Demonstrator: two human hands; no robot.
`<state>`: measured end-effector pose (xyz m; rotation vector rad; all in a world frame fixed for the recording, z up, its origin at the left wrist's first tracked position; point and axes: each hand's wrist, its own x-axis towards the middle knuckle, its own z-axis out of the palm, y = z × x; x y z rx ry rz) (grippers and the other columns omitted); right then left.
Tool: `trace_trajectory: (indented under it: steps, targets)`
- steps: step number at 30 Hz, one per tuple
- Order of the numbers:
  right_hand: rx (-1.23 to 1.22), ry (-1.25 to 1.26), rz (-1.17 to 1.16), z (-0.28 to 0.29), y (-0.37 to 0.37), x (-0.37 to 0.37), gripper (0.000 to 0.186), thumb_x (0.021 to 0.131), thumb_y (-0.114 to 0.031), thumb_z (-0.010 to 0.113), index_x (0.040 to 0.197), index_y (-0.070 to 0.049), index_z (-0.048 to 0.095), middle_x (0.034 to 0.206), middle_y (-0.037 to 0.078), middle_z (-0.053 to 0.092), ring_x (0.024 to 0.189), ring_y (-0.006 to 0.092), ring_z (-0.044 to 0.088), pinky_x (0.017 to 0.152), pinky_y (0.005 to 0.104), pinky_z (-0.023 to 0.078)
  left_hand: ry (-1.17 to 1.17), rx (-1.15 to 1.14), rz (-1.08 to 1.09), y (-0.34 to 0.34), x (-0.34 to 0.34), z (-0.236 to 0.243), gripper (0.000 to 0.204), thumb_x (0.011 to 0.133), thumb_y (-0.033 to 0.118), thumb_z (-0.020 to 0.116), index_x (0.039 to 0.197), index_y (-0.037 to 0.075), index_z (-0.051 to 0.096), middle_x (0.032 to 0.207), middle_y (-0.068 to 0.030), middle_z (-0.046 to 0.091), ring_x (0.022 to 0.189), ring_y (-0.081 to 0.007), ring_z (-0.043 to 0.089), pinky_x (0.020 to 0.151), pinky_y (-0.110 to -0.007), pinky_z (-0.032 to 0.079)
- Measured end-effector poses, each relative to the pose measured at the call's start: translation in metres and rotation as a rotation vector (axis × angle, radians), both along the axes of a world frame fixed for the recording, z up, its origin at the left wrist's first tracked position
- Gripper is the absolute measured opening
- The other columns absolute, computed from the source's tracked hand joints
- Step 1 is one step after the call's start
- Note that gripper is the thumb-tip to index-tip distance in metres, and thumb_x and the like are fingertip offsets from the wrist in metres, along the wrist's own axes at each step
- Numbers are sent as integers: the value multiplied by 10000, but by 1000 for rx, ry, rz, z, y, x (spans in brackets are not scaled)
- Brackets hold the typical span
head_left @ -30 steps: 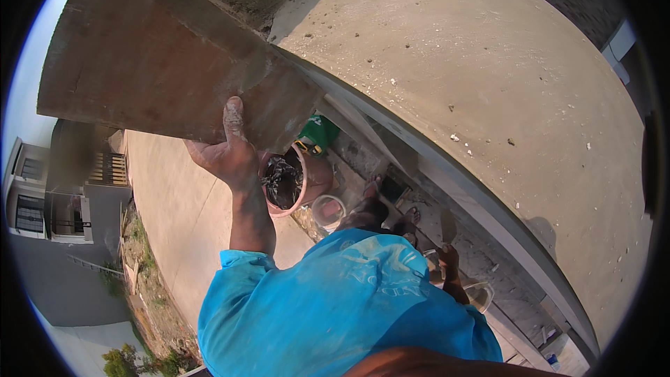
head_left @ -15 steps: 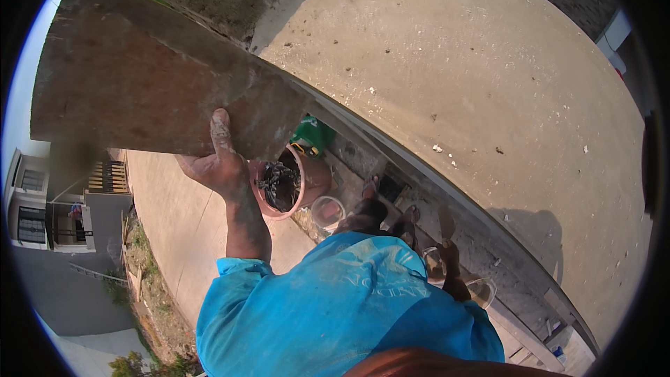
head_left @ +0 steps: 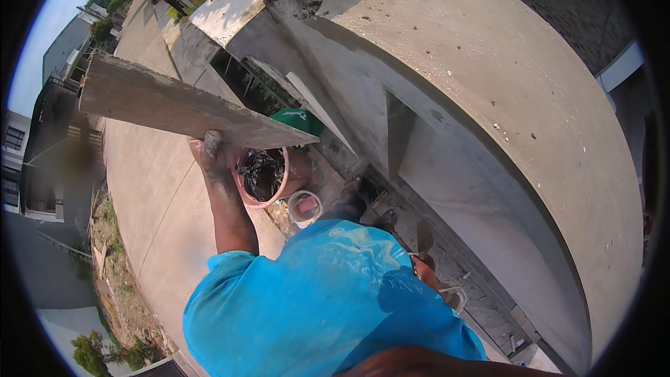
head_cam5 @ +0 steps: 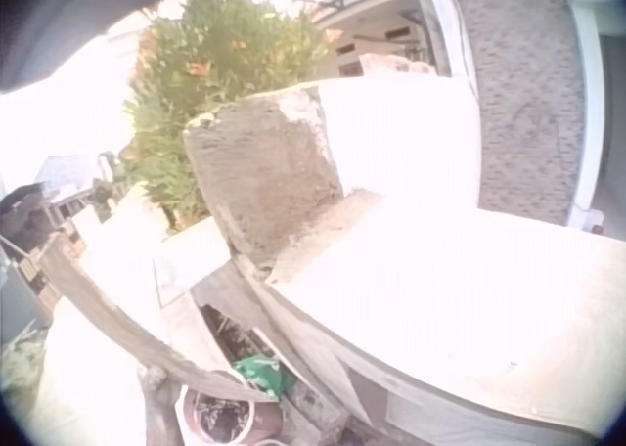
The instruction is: The person scoops wet cement from a bucket using a trowel and applies it to a concrete pillar. They repeatedly smooth and level the surface with a wooden float, working on different sides of the pillar to create a uniform finish.
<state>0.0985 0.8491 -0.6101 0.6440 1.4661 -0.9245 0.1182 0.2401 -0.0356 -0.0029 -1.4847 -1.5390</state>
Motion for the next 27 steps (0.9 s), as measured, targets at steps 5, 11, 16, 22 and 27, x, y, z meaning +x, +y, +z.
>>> trace_trajectory:
  steps: [5,11,16,22,27]
  targets:
    - [134,259,477,51,-17,2,674,909,-696,555,898,-46,733,731,123,644,726,230,642,637,384,484,-161,-185,-623,30,-33,-50,306,867,302,797,1008,55,685,985,-144,722,903,-288,680,843,-451,525]
    - [279,792,-9,102,-73,59,561,855,-559,685,947,-9,745,821,237,720,863,375,722,746,471,538,-740,-526,-898,103,-85,-97,133,852,35,700,983,16,689,1061,-149,734,1022,-246,692,914,-372,533]
    - [592,703,-162,130,-139,111,605,857,-617,663,970,-27,738,698,168,700,711,279,721,657,420,544,-817,-614,-1249,150,-127,-139,161,864,-31,690,1017,14,669,1112,-132,715,1063,-223,674,923,-353,528]
    - [574,222,-727,137,-212,173,538,881,-531,661,1184,-87,694,1192,183,702,1129,356,665,937,471,529,-855,-942,-1310,173,-153,-179,257,903,39,740,1120,-68,654,1077,-161,722,963,-230,688,872,-356,526]
    - [606,117,-961,105,-209,209,471,964,-418,548,1235,-44,638,1148,213,710,1094,379,679,922,497,529,-1062,-1224,-1212,190,-171,-225,301,910,79,731,1161,-75,668,1160,-187,707,1068,-283,676,954,-397,496]
